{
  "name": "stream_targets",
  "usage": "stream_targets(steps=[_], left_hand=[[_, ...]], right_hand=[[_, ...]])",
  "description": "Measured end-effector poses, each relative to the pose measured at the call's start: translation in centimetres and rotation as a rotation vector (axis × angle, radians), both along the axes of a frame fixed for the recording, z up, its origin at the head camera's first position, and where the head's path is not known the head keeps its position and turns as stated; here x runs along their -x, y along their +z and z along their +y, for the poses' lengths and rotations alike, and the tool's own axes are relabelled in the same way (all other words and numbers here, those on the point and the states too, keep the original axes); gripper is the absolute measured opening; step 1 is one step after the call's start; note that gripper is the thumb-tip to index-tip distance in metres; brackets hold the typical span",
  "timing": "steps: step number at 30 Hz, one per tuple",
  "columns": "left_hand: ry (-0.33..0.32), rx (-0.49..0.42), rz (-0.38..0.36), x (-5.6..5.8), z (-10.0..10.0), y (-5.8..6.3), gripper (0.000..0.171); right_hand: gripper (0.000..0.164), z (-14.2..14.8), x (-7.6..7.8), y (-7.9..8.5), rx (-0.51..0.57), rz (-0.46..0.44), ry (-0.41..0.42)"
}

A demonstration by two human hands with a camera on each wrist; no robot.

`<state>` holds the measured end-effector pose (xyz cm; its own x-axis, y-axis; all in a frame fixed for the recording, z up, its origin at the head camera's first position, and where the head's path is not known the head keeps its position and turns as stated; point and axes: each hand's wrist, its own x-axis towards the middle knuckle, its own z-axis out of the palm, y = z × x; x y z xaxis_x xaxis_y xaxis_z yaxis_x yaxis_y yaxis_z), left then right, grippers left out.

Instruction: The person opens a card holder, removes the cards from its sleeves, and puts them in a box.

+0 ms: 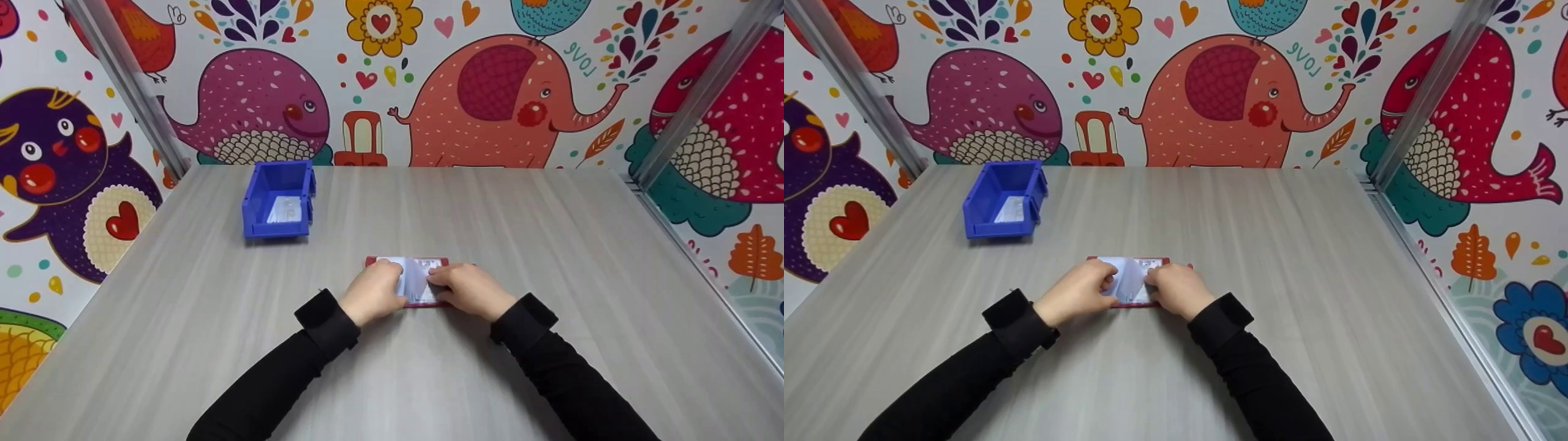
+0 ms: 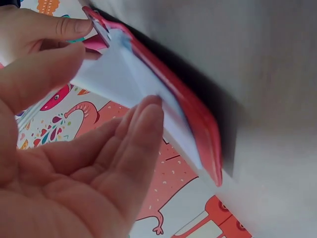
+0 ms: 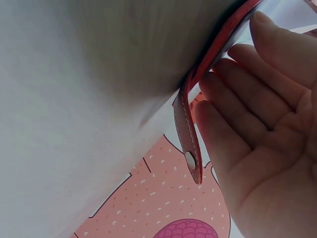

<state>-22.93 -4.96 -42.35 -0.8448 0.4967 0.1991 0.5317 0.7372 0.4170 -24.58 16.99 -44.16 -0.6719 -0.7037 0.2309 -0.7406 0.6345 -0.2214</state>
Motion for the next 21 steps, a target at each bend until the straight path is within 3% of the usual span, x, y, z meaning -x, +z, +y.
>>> stream_targets(steps=[7,21], left_hand=[[0.013,0.016,0.031,0.0,0.5,-0.4,0.019],[0.023,0.079,0.116,-0.12,0.99,-0.86,0.02]], right_hand=[[0.029,0.0,-0.12,0.04,0.002,-0.013,-0.008],[0.027,-0.12,-0.35,0.08,0.0,0.009,-0.023]])
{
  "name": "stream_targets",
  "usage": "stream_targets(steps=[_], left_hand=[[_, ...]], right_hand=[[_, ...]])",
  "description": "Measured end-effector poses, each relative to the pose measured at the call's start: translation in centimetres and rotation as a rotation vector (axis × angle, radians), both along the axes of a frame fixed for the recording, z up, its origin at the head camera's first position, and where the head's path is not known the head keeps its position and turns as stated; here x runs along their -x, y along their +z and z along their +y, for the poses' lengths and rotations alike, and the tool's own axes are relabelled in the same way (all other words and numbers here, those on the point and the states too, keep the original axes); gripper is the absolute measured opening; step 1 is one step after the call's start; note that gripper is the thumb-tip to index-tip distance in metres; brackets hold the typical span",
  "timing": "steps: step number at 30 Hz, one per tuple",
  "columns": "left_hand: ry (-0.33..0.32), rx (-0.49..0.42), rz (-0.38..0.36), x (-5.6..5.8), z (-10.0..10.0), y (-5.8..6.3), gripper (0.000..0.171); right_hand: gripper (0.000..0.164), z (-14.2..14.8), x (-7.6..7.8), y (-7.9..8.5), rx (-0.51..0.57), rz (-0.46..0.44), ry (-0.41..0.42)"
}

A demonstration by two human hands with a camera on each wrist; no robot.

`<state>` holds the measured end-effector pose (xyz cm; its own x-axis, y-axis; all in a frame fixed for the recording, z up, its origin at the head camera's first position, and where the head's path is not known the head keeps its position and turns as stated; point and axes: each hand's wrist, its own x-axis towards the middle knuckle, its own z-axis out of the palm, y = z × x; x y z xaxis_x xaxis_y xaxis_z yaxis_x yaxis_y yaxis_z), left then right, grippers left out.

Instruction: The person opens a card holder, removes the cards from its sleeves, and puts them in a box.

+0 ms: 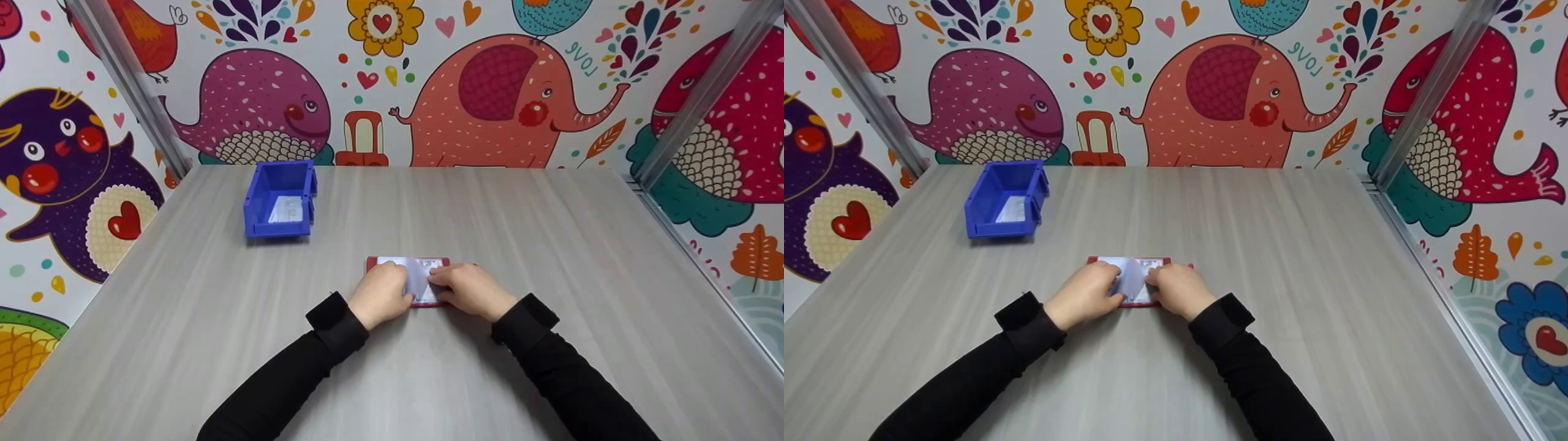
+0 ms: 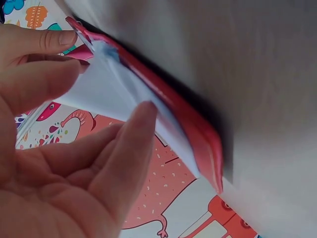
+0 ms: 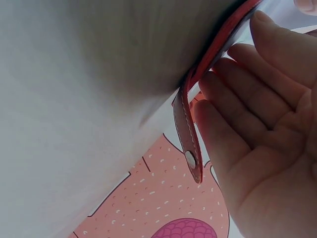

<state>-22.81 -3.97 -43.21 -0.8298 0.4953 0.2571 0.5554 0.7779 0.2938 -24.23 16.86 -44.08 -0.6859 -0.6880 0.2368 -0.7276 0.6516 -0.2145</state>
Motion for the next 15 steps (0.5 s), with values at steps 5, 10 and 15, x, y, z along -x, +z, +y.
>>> stream_targets(steps=[5,10,15], left_hand=[[0.01,0.023,0.003,-0.18,0.11,-0.07,0.016],[0.01,0.03,-0.001,-0.16,0.18,-0.21,0.015],[0.007,0.036,0.016,-0.18,0.19,-0.26,0.015]], right_hand=[[0.029,0.01,-0.04,0.04,-0.005,-0.001,-0.003],[0.029,0.07,-0.03,0.0,-0.006,0.005,0.001],[0.029,0.08,0.02,-0.09,-0.004,0.005,0.001]])
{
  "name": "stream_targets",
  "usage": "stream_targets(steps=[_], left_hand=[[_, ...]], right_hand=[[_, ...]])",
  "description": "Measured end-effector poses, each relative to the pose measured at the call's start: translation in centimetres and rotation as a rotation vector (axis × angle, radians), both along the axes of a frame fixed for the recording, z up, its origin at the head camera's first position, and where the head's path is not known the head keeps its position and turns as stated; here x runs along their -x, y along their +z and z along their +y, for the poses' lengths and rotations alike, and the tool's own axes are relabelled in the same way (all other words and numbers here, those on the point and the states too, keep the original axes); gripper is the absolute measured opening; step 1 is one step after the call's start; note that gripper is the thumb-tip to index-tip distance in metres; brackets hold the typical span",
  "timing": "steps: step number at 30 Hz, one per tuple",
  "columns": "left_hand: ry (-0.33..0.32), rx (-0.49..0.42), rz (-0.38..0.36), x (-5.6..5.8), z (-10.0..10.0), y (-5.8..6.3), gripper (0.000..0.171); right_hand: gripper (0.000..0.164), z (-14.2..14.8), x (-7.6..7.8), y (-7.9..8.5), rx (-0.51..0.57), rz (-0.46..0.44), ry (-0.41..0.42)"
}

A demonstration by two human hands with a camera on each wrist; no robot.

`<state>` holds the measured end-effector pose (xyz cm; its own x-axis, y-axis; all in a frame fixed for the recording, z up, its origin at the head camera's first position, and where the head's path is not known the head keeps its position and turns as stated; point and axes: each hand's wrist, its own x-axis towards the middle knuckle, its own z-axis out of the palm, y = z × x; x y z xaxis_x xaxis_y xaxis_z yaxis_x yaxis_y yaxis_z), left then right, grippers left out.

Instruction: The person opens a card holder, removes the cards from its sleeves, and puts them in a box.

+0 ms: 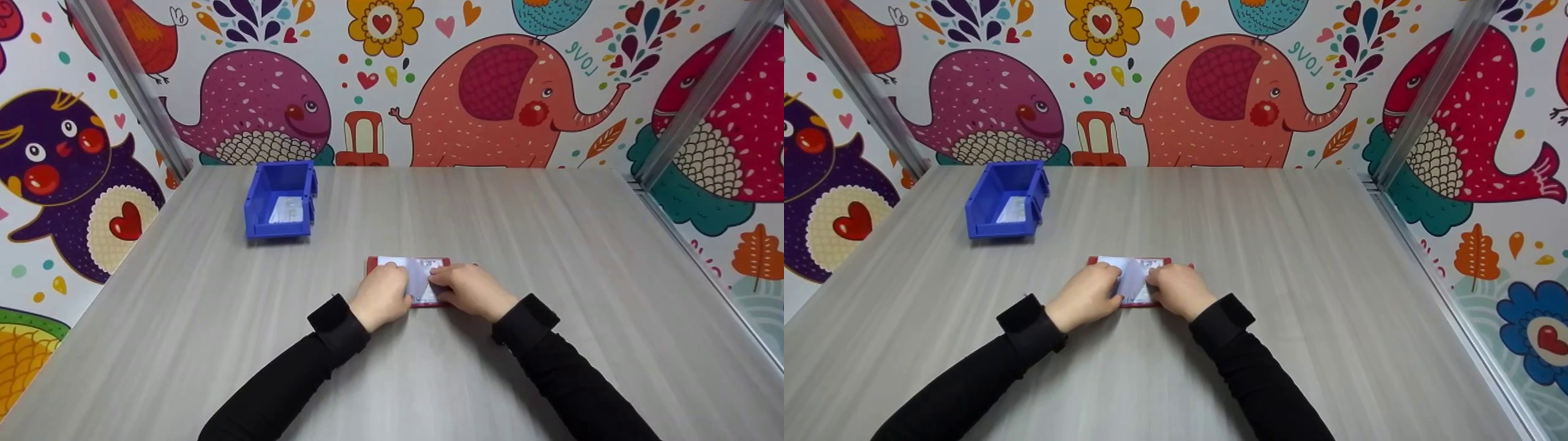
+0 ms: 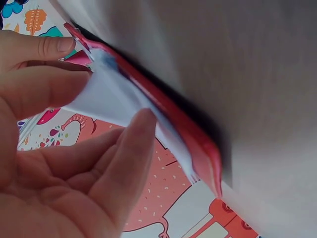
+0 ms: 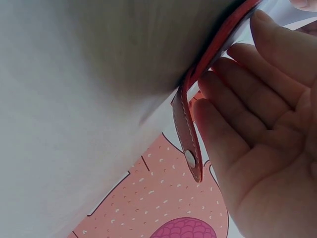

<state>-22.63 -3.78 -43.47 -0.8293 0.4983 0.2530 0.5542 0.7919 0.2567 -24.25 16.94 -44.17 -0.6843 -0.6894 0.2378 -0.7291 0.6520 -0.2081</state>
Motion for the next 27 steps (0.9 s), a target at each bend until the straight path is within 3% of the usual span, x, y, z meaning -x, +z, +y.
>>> stream_targets(steps=[12,27], left_hand=[[-0.003,0.002,0.013,-0.04,-0.07,-0.14,0.011],[0.017,-0.007,-0.001,0.0,0.01,-0.31,0.012]], right_hand=[[0.031,0.07,0.27,0.01,0.038,-0.021,0.012],[0.039,0.26,0.15,0.64,0.118,-0.009,-0.071]])
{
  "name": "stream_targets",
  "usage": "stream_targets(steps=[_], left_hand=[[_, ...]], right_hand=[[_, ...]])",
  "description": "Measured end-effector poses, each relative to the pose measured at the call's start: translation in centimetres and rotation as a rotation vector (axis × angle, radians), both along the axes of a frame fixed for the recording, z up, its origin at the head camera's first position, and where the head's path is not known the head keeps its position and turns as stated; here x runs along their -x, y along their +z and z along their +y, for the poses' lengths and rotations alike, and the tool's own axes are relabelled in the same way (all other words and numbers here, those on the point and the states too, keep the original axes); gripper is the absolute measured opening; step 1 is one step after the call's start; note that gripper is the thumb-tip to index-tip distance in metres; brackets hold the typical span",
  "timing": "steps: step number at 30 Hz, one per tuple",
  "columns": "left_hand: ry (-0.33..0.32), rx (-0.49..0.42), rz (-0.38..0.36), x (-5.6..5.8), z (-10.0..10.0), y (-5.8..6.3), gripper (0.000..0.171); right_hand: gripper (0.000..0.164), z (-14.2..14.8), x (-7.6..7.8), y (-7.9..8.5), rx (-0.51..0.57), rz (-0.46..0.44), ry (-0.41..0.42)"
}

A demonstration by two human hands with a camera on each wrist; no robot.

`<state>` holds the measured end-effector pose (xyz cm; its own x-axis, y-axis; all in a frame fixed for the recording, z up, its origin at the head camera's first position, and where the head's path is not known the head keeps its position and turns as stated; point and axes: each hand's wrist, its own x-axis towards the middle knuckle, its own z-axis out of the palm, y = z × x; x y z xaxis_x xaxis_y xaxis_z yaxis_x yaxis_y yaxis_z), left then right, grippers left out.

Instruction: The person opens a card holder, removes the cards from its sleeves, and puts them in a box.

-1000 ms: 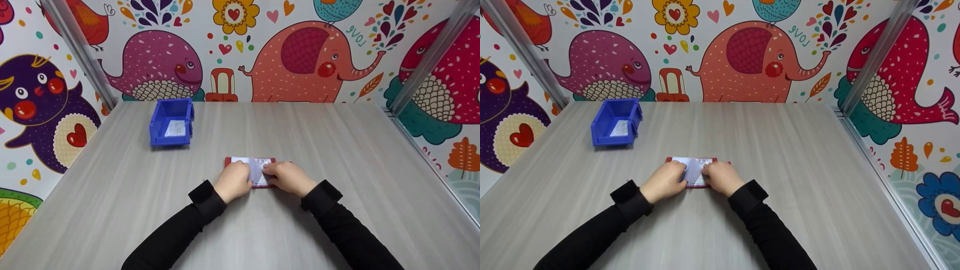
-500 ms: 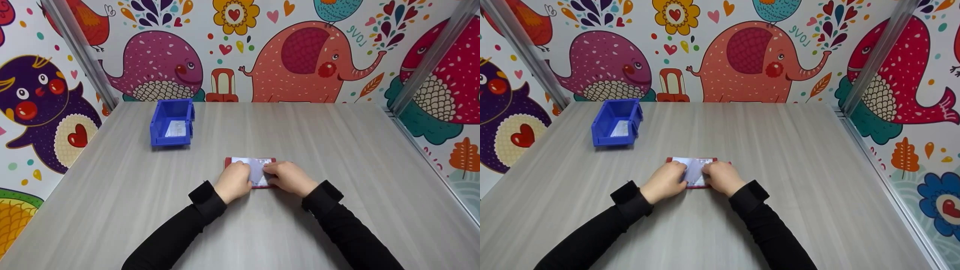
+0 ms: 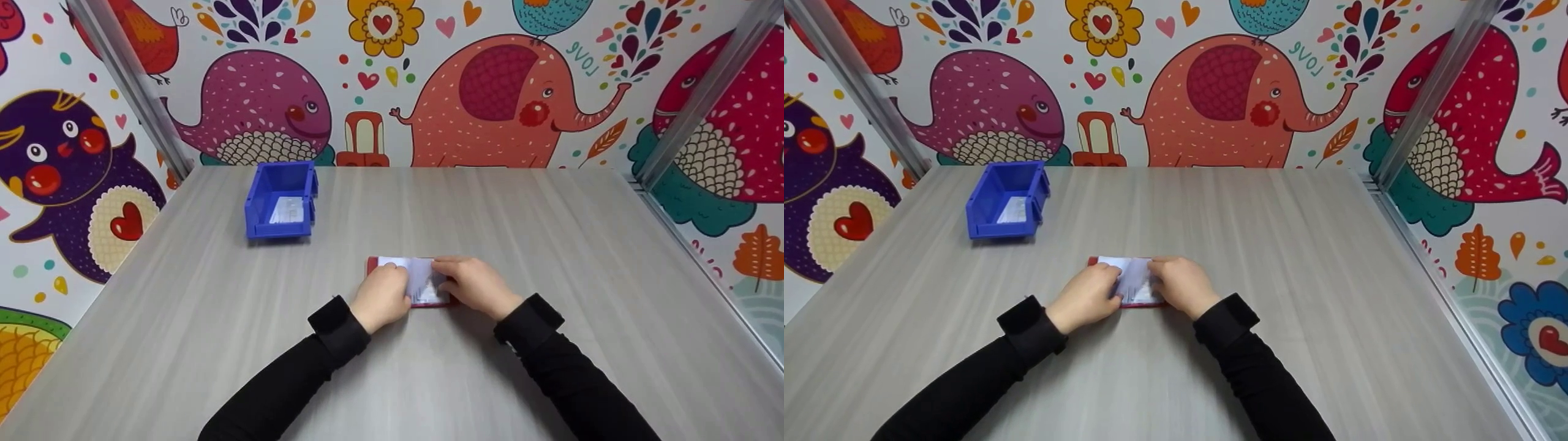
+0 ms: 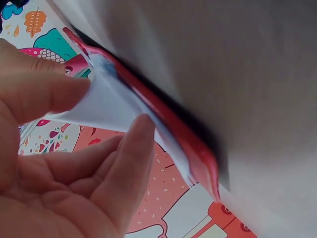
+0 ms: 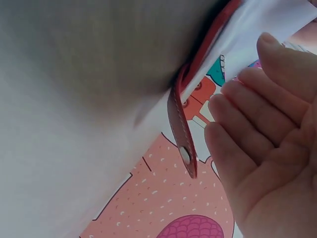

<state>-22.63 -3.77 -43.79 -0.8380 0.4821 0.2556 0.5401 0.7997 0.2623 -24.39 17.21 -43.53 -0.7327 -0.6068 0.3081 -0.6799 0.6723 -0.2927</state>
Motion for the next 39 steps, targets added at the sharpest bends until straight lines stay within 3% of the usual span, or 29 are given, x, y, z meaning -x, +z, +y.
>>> stream_targets(steps=[7,20,30,39], left_hand=[[0.019,-0.029,-0.032,0.0,-0.1,0.1,0.012],[0.053,-0.202,-0.127,0.4,-1.1,0.5,0.017],[0.162,-0.244,-0.237,1.1,-2.2,0.9,0.023],[0.171,-0.245,-0.221,1.7,-2.8,0.5,0.026]], right_hand=[[0.041,0.0,0.1,0.5,0.024,0.023,-0.025],[0.04,0.2,0.2,0.2,0.025,0.021,-0.016],[0.04,0.3,0.2,0.2,0.002,-0.029,-0.028],[0.039,0.4,0.3,-0.1,-0.022,-0.039,-0.006]])
